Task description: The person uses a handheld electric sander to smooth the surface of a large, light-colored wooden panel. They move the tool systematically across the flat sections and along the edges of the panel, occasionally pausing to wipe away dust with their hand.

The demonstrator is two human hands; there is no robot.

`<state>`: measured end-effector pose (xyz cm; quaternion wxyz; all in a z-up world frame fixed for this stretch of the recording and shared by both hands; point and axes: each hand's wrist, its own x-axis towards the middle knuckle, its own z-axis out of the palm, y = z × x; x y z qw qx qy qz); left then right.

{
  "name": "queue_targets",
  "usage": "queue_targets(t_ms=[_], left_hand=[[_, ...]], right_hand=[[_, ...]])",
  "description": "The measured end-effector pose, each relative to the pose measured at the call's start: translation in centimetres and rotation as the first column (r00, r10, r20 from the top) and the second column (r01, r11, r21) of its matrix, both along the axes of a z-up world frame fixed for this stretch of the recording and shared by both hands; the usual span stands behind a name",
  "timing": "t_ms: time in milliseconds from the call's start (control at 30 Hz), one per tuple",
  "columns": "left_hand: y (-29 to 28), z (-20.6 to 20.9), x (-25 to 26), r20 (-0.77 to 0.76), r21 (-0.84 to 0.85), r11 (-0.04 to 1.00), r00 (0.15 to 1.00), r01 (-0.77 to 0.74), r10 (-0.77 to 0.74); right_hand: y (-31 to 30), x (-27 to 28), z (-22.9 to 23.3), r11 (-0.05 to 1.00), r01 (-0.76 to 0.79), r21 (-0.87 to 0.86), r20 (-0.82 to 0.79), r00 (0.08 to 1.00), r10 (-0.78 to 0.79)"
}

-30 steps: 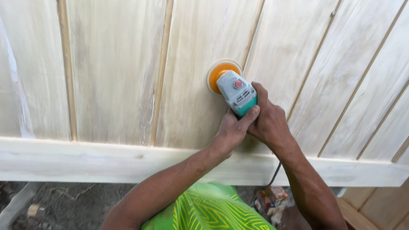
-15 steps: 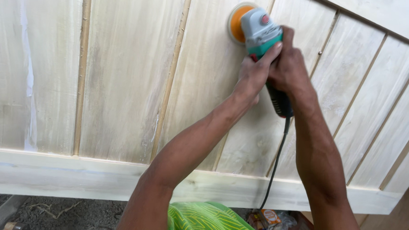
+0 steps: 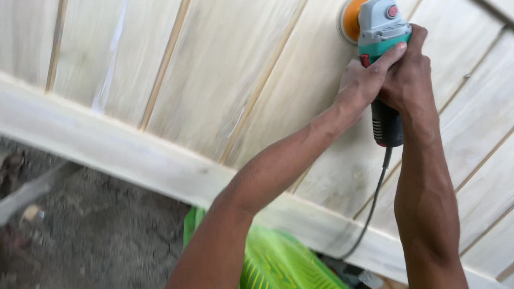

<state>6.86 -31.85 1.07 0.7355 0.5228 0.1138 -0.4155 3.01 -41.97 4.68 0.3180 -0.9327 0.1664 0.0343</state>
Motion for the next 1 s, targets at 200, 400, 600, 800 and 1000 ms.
queue_targets(t_ms=[200,400,600,800,1000], left_hand=[[9.9,2.5,-5.5,-0.189,0.011,0.999,0.981,-0.041,0.042],[19.8,3.1,-10.2,-0.246,0.006,0.998,0.967,0.063,-0.059],[27.9,4.1,-11.9,-0.292,-0.013,0.983,0.939,0.185,-0.18],[33.3,4.1,-12.1,-0.278,-0.066,0.973,0.933,0.219,-0.229],[36.2,3.8,-11.7,-0.258,-0.04,0.957,0.922,0.289,-0.289]], right_hand=[[10.2,-5.0,3.2,0.998,0.029,0.062,-0.047,0.999,-0.026],[18.7,-10.0,3.3,0.995,0.086,0.052,-0.22,0.973,-0.073],[25.6,-12.9,3.5,0.992,0.101,0.08,-0.226,0.971,-0.081],[30.3,-14.0,3.3,0.986,0.14,0.095,-0.29,0.951,-0.107],[33.4,-14.3,3.0,0.981,0.172,0.088,-0.305,0.942,-0.138]])
